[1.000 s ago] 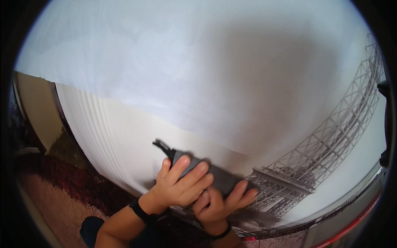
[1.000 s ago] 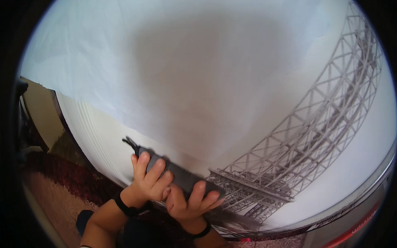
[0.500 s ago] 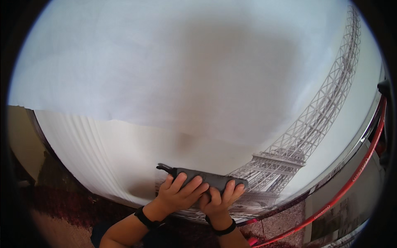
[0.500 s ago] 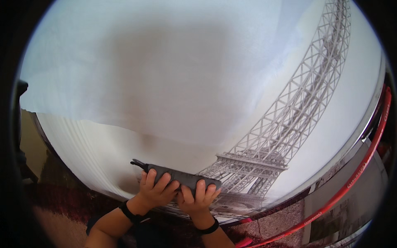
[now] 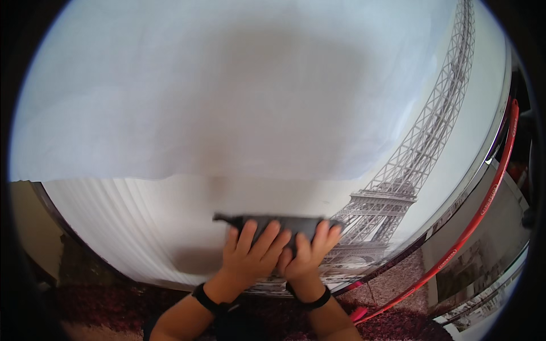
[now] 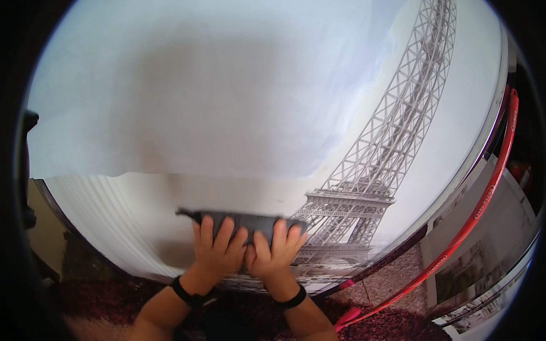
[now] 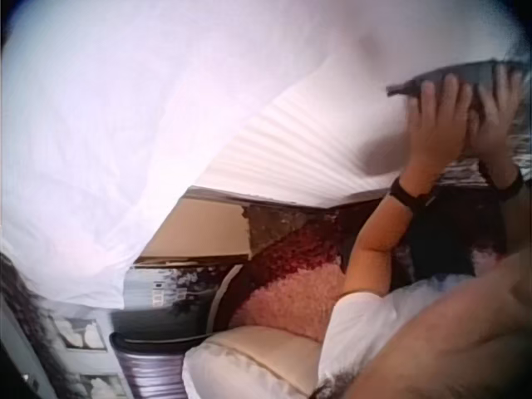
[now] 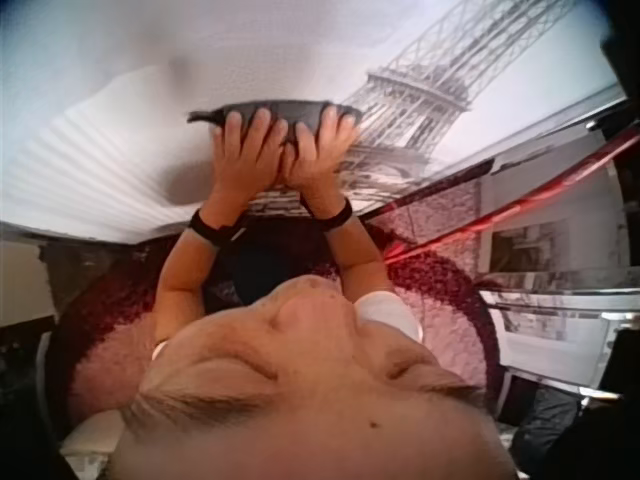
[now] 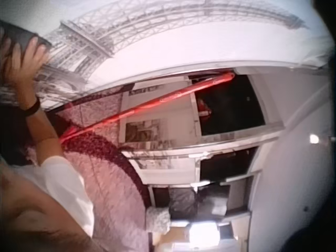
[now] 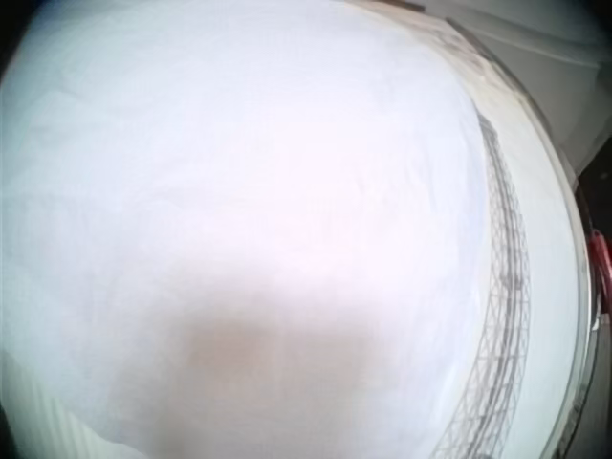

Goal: The person smooths a large wallpaper featuring the Eiffel Tower using a squeegee tool, then places the tool on a round bed and arranges the pillows and duvet.

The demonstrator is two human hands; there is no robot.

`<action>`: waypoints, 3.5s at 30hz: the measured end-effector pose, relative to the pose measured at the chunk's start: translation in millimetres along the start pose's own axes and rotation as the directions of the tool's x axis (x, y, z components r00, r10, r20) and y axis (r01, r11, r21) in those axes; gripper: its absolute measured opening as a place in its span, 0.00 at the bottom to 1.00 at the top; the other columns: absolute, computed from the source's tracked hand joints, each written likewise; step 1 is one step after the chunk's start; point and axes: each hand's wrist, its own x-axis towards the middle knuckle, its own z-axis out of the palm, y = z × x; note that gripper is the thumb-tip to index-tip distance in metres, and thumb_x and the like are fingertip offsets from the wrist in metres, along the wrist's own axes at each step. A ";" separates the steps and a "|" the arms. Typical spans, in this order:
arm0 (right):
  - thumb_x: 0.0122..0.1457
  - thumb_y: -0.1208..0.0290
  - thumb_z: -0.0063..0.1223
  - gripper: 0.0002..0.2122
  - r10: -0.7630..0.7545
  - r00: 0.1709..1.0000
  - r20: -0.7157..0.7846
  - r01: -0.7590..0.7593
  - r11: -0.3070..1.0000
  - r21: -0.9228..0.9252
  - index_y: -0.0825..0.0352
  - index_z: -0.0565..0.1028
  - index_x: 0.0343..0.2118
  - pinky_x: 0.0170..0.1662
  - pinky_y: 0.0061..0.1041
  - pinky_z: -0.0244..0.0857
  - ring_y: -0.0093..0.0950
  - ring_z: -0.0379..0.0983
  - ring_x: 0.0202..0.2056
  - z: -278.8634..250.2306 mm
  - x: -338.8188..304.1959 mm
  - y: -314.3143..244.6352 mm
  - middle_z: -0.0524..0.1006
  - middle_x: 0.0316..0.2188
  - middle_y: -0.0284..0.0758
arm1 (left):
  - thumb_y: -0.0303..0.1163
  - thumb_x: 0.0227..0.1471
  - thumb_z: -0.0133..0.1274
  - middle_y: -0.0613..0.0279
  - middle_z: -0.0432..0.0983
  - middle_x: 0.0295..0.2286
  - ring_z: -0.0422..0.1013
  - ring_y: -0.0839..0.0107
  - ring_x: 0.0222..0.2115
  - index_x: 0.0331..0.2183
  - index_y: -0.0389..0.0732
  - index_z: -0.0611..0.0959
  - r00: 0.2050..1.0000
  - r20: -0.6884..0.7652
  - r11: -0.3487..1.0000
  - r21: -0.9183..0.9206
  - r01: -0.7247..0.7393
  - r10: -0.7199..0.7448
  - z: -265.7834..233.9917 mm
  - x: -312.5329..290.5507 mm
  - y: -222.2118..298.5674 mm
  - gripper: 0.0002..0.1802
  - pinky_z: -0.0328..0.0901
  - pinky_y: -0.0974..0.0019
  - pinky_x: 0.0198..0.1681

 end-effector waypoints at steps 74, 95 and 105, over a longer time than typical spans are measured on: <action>0.60 0.63 0.46 0.14 -0.105 0.984 -0.143 0.113 0.993 0.045 0.52 0.79 0.46 0.59 0.53 0.48 0.45 0.60 0.59 56.7 74.5 -108.3 0.70 0.54 0.39 | 0.40 0.54 0.49 0.42 0.64 0.52 0.57 0.35 0.54 0.44 0.43 0.80 0.990 0.067 0.988 0.094 0.120 -0.127 -70.8 4.5 -110.1 0.18 0.57 0.35 0.48; 0.58 0.65 0.47 0.14 -0.168 0.985 -0.022 0.170 0.982 0.084 0.55 0.77 0.47 0.64 0.55 0.38 0.48 0.50 0.64 73.5 57.2 -160.4 0.67 0.57 0.43 | 0.37 0.53 0.49 0.33 0.57 0.56 0.51 0.27 0.56 0.48 0.36 0.76 0.984 0.035 0.980 0.097 0.171 -0.175 -87.2 -48.0 -146.9 0.23 0.48 0.29 0.56; 0.59 0.64 0.46 0.14 -0.223 0.975 -0.007 0.221 0.965 0.143 0.56 0.77 0.47 0.64 0.54 0.38 0.45 0.53 0.63 76.6 75.5 -168.0 0.70 0.55 0.41 | 0.38 0.58 0.41 0.30 0.52 0.58 0.46 0.25 0.58 0.52 0.32 0.72 0.975 0.015 0.966 0.142 0.215 -0.220 -90.4 -45.6 -152.6 0.25 0.44 0.29 0.57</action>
